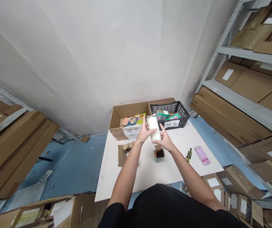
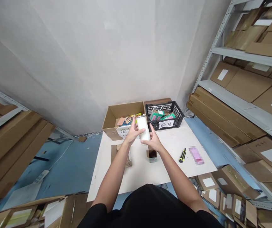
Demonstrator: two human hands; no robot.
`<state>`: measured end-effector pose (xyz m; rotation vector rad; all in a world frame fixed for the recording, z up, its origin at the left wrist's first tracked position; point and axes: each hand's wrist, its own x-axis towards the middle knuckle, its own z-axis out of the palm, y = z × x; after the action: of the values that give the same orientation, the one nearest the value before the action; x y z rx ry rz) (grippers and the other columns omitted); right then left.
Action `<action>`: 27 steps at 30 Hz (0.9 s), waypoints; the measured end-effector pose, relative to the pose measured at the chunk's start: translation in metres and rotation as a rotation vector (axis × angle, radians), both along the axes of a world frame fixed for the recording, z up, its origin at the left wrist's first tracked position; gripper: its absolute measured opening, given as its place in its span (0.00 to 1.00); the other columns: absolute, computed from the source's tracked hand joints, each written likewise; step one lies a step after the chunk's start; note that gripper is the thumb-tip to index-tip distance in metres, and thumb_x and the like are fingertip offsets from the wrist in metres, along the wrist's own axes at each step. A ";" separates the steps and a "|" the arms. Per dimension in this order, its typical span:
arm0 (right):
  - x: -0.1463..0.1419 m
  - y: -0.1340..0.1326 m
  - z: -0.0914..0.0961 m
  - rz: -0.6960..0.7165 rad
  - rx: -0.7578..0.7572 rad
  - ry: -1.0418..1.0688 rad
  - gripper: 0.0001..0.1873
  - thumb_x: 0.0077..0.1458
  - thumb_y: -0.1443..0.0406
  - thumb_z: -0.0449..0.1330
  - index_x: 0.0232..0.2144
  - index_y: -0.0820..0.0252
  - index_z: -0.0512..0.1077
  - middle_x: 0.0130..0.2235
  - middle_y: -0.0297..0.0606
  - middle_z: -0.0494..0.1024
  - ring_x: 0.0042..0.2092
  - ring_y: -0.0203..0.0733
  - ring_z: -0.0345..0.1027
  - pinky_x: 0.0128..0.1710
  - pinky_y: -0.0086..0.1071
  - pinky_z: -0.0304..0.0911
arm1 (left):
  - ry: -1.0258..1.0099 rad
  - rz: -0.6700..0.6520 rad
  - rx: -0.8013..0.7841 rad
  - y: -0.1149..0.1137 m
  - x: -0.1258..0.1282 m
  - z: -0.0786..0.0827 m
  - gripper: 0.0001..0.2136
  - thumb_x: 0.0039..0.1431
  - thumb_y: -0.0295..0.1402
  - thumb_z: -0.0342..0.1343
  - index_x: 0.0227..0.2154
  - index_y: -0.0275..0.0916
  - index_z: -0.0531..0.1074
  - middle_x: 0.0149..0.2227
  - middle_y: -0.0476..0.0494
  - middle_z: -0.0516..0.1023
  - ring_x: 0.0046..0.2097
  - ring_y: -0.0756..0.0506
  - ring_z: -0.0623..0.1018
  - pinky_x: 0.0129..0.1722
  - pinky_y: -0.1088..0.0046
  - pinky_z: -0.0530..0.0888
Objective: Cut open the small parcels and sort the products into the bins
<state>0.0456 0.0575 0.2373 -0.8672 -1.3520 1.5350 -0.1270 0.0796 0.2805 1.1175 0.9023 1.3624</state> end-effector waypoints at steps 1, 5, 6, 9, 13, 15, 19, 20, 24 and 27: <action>0.000 0.000 -0.001 -0.031 0.010 -0.019 0.79 0.40 0.54 0.81 0.78 0.45 0.31 0.51 0.42 0.80 0.49 0.52 0.78 0.50 0.48 0.75 | 0.012 0.013 -0.007 0.001 0.000 0.000 0.69 0.45 0.42 0.79 0.77 0.52 0.30 0.65 0.33 0.74 0.60 0.37 0.78 0.62 0.54 0.74; 0.001 0.001 -0.005 0.003 0.037 -0.025 0.76 0.44 0.53 0.79 0.78 0.44 0.32 0.54 0.44 0.79 0.50 0.50 0.77 0.50 0.45 0.75 | 0.015 -0.022 -0.061 0.003 0.000 0.000 0.70 0.44 0.42 0.80 0.77 0.48 0.31 0.60 0.31 0.78 0.57 0.36 0.80 0.59 0.52 0.76; 0.001 0.002 -0.005 0.008 0.045 -0.033 0.73 0.46 0.53 0.77 0.78 0.44 0.33 0.54 0.43 0.79 0.51 0.50 0.77 0.51 0.45 0.74 | 0.013 -0.035 -0.055 0.004 0.000 0.000 0.69 0.45 0.42 0.79 0.77 0.48 0.31 0.61 0.32 0.77 0.57 0.36 0.80 0.59 0.53 0.76; 0.002 0.000 -0.006 -0.082 0.073 -0.137 0.73 0.45 0.54 0.78 0.78 0.45 0.35 0.53 0.42 0.79 0.50 0.51 0.77 0.52 0.47 0.73 | 0.055 0.010 -0.011 0.008 0.001 -0.004 0.68 0.45 0.40 0.79 0.78 0.49 0.34 0.64 0.33 0.74 0.60 0.38 0.79 0.61 0.57 0.75; 0.000 -0.008 -0.009 -0.067 0.104 -0.181 0.73 0.45 0.56 0.77 0.78 0.44 0.34 0.58 0.43 0.76 0.54 0.53 0.75 0.55 0.47 0.72 | 0.072 -0.013 -0.035 0.015 -0.001 -0.012 0.65 0.48 0.41 0.77 0.78 0.46 0.34 0.58 0.34 0.79 0.54 0.38 0.82 0.57 0.55 0.78; -0.001 -0.011 -0.013 -0.071 0.111 -0.180 0.70 0.47 0.56 0.75 0.78 0.42 0.35 0.58 0.43 0.75 0.54 0.52 0.75 0.55 0.48 0.72 | 0.069 -0.046 -0.032 0.017 -0.004 -0.016 0.63 0.50 0.42 0.76 0.78 0.46 0.35 0.57 0.34 0.80 0.54 0.38 0.82 0.57 0.55 0.78; -0.001 -0.014 -0.019 -0.267 0.140 -0.304 0.75 0.41 0.56 0.78 0.78 0.41 0.36 0.58 0.42 0.73 0.53 0.52 0.74 0.56 0.49 0.71 | 0.101 -0.016 -0.023 0.018 -0.008 -0.021 0.65 0.45 0.39 0.78 0.78 0.48 0.37 0.58 0.36 0.79 0.54 0.40 0.81 0.57 0.56 0.77; 0.000 -0.013 -0.020 -0.269 0.140 -0.303 0.75 0.41 0.56 0.78 0.78 0.41 0.35 0.58 0.42 0.73 0.54 0.52 0.73 0.57 0.49 0.71 | 0.096 -0.023 -0.030 0.019 -0.008 -0.022 0.66 0.45 0.38 0.79 0.78 0.48 0.37 0.57 0.36 0.80 0.53 0.40 0.82 0.57 0.56 0.77; 0.004 -0.012 -0.022 -0.161 0.087 -0.167 0.69 0.50 0.56 0.73 0.78 0.43 0.30 0.52 0.39 0.76 0.49 0.49 0.76 0.53 0.46 0.73 | 0.066 -0.085 -0.021 0.020 -0.004 -0.025 0.63 0.49 0.42 0.76 0.77 0.48 0.36 0.57 0.36 0.79 0.55 0.40 0.81 0.60 0.55 0.75; 0.007 -0.012 -0.026 -0.228 0.066 -0.181 0.71 0.46 0.55 0.75 0.78 0.43 0.33 0.48 0.37 0.76 0.44 0.48 0.77 0.47 0.43 0.74 | 0.179 0.057 0.019 0.015 0.005 -0.021 0.60 0.49 0.44 0.77 0.77 0.50 0.42 0.62 0.35 0.74 0.57 0.39 0.79 0.59 0.57 0.75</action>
<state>0.0522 0.0450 0.2117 -1.0992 -1.3714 1.2545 -0.1225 0.0949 0.2594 1.2509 1.0594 1.3348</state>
